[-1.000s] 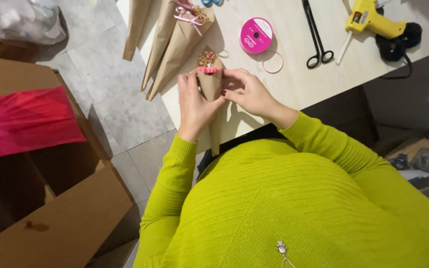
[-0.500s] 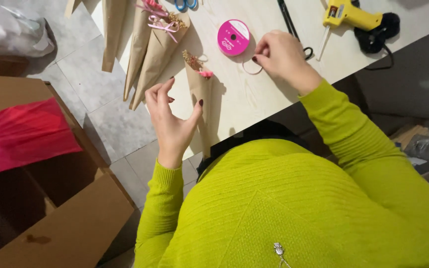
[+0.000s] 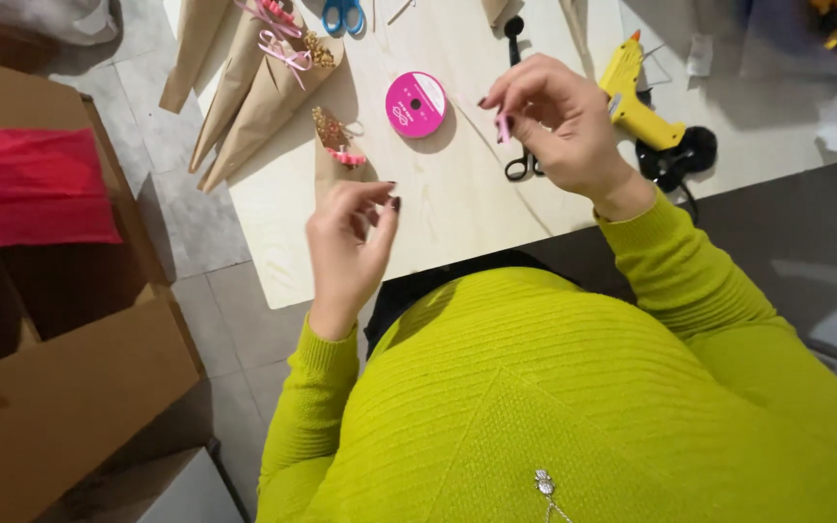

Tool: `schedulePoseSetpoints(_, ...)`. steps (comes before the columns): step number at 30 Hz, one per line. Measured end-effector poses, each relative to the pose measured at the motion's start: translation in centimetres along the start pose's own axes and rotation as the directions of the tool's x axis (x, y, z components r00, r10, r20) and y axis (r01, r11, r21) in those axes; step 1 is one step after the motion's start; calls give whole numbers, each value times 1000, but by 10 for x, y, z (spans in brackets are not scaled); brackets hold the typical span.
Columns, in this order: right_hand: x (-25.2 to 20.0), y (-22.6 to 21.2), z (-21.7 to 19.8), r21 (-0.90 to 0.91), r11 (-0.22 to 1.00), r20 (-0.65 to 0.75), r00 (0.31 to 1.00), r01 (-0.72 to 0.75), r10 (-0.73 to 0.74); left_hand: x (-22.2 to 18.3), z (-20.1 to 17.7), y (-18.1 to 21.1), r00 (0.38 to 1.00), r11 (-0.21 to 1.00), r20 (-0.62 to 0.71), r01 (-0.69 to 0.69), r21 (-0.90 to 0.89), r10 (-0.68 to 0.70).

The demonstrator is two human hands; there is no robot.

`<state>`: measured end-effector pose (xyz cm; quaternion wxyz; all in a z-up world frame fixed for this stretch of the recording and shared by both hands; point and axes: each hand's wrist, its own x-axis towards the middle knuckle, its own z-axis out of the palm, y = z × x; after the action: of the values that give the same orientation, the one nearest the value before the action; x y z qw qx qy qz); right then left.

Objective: Decorating and assembling paper cones with dried flowers and ribbons.

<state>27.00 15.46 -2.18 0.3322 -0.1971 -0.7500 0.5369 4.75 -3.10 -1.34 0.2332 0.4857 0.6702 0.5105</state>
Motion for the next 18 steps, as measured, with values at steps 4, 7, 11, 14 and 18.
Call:
schedulePoseSetpoints(4, 7, -13, -22, 132, 973, -3, 982, 189, -190, 4, 20, 14, 982, 995, 166, 95, -21, -91)
schedulePoseSetpoints(7, 11, -22, -25, 152, 957, -17, 968, 249, -249, 11, 29, 8, 977, 993, 192, 107, -43, -97)
schedulePoseSetpoints(11, 7, -40, -2, 246, 913, 249, 889, 325, -384, 23, 23, 5, 998, 1000, 60, 23, -2, -23)
schedulePoseSetpoints(14, -13, -88, -6, 162, 982, 563, 809, 91, -168, 27, 8, -3, 998, 993, -32, 55, -107, -58)
schedulePoseSetpoints(18, -27, -74, -20, 180, 983, 607, 783, 28, -133, 37, 5, 6, 997, 980, 34, 76, -182, -71)
